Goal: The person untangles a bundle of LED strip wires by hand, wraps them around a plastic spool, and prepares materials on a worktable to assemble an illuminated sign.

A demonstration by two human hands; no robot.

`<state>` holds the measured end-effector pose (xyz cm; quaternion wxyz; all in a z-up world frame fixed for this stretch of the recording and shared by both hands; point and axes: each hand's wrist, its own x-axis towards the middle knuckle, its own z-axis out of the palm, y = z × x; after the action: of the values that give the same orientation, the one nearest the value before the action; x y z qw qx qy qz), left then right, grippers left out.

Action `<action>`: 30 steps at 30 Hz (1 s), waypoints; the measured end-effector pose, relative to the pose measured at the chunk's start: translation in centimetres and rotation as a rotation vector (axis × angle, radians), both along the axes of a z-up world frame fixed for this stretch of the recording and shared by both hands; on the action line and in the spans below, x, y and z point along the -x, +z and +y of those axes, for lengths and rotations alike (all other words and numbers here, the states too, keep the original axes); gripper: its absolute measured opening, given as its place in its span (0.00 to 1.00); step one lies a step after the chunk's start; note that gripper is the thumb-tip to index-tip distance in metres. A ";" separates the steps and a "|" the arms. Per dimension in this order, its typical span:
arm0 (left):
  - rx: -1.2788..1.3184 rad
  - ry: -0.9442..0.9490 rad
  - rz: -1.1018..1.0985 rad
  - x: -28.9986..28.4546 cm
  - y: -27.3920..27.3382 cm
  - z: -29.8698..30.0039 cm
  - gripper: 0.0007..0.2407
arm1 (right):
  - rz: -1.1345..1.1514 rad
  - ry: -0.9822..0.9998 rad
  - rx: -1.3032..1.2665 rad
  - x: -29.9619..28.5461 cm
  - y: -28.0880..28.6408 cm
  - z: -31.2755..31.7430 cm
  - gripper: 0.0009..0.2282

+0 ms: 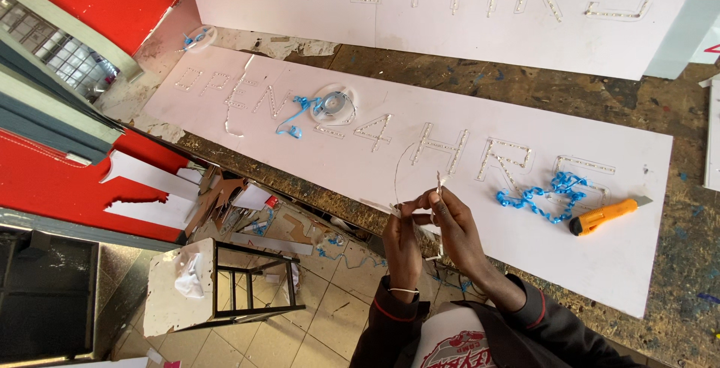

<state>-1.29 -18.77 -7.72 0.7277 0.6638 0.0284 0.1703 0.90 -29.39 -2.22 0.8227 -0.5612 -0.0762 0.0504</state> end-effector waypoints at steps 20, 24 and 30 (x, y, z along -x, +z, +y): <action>0.194 -0.260 0.207 -0.3 -4.4 -1.5 0.16 | 0.026 0.070 0.098 -1.1 -1.8 -1.1 0.26; 0.222 -0.380 0.272 -0.7 -5.4 -1.7 0.13 | 0.101 0.065 -0.042 -1.4 -1.9 -2.1 0.29; 0.292 -0.443 0.302 -0.5 -1.5 -1.3 0.12 | 0.169 0.123 -0.302 -2.5 -4.6 -2.3 0.26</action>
<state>-0.79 -20.05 -9.21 0.8223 0.5601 0.0151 -0.0990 3.38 -31.72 -6.86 0.8964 -0.4193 -0.0475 0.1355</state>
